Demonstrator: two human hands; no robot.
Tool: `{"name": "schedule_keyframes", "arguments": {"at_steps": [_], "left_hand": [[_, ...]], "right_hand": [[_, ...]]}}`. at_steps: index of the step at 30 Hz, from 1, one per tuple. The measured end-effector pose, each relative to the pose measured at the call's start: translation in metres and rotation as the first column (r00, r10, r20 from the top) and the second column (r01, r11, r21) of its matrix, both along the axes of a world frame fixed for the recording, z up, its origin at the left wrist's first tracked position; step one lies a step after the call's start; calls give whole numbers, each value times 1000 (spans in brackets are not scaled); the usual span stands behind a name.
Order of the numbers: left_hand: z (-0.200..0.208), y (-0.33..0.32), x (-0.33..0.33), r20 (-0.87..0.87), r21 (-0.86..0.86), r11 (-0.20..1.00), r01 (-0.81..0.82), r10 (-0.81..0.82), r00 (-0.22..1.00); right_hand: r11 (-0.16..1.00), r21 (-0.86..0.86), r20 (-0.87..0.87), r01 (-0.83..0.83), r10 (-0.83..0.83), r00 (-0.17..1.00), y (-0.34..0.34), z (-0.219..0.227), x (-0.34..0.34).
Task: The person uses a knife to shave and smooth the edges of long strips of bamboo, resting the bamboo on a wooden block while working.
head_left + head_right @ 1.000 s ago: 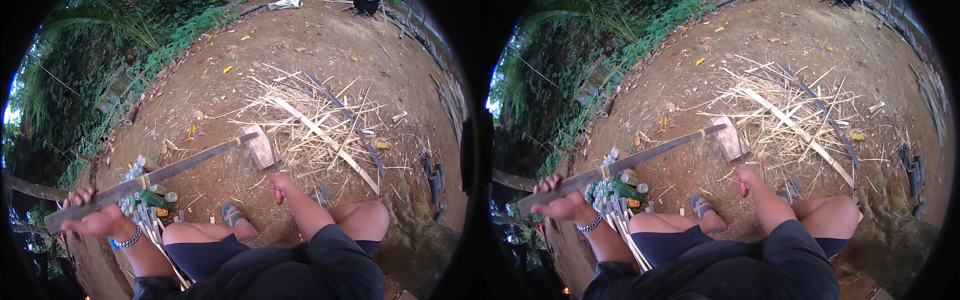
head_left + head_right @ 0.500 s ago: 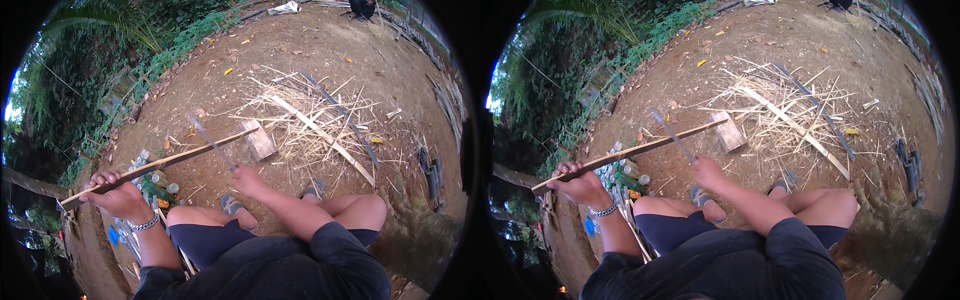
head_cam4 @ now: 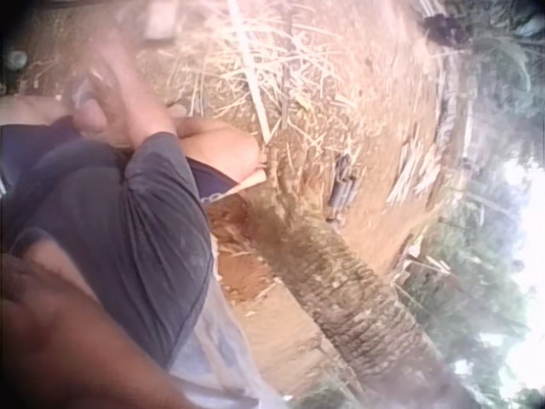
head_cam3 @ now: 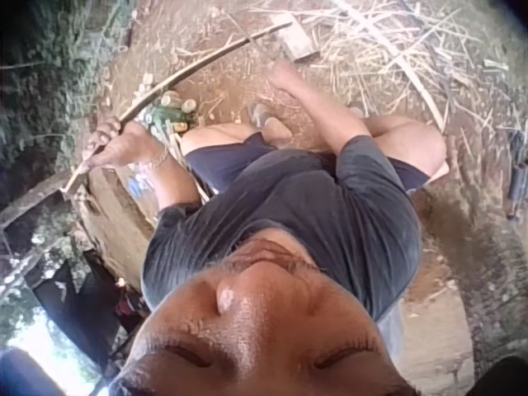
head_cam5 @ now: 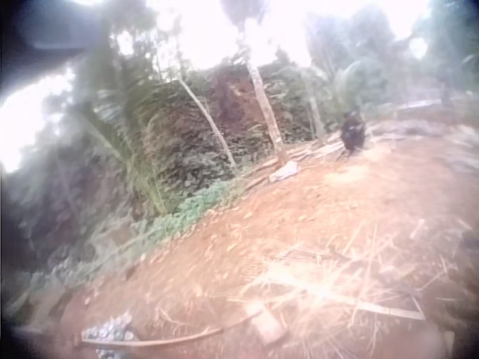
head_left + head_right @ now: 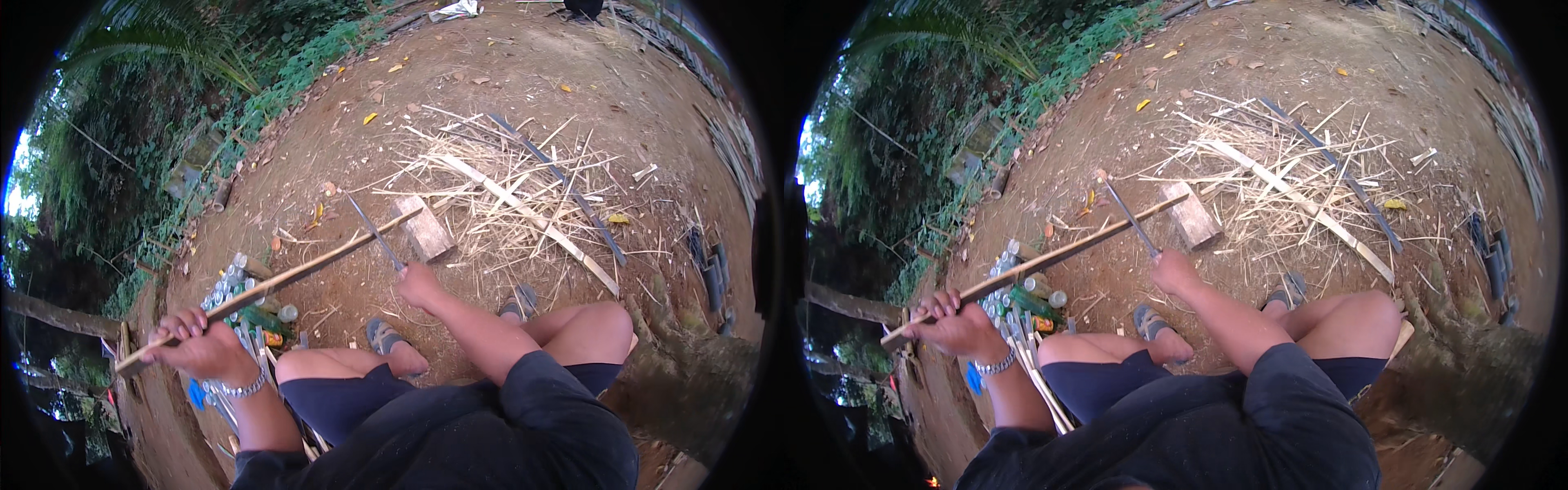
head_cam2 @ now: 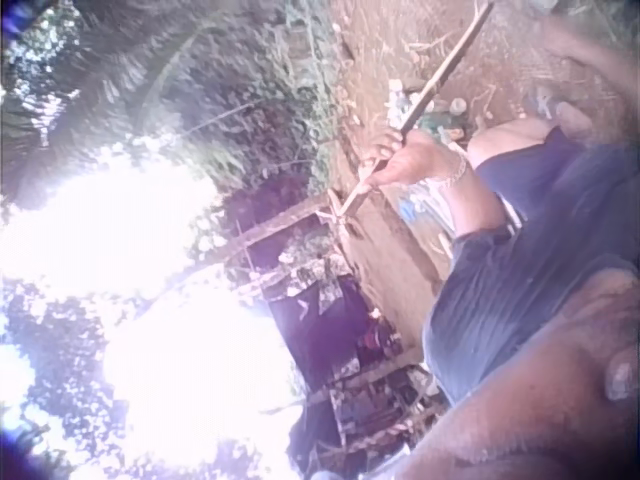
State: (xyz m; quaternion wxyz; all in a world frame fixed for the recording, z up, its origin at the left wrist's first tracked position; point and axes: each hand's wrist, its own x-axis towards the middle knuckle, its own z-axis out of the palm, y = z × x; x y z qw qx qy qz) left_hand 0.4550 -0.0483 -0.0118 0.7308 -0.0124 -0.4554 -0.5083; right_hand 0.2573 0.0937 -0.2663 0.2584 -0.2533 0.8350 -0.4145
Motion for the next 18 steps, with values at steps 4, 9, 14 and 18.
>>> {"name": "schedule_keyframes", "arguments": {"at_steps": [4, 9, 14, 18], "left_hand": [[-2, 6, -7, -2, -13, 1000, -16, 16, 1000], [6, 5, -8, -9, 8, 998, -63, 63, 998], [1, -13, -3, 0, 14, 999, -35, 35, 999], [1, -19, -3, 30, 40, 997, -59, 58, 998]], "right_hand": [[973, -37, -142, -228, 221, 965, -7, 6, 15], [968, -156, -7, -197, 198, 980, -7, 69, 26], [965, -180, -86, -188, 175, 981, -10, 30, 8], [961, -172, -18, -217, 217, 976, -17, 60, 24]]}}
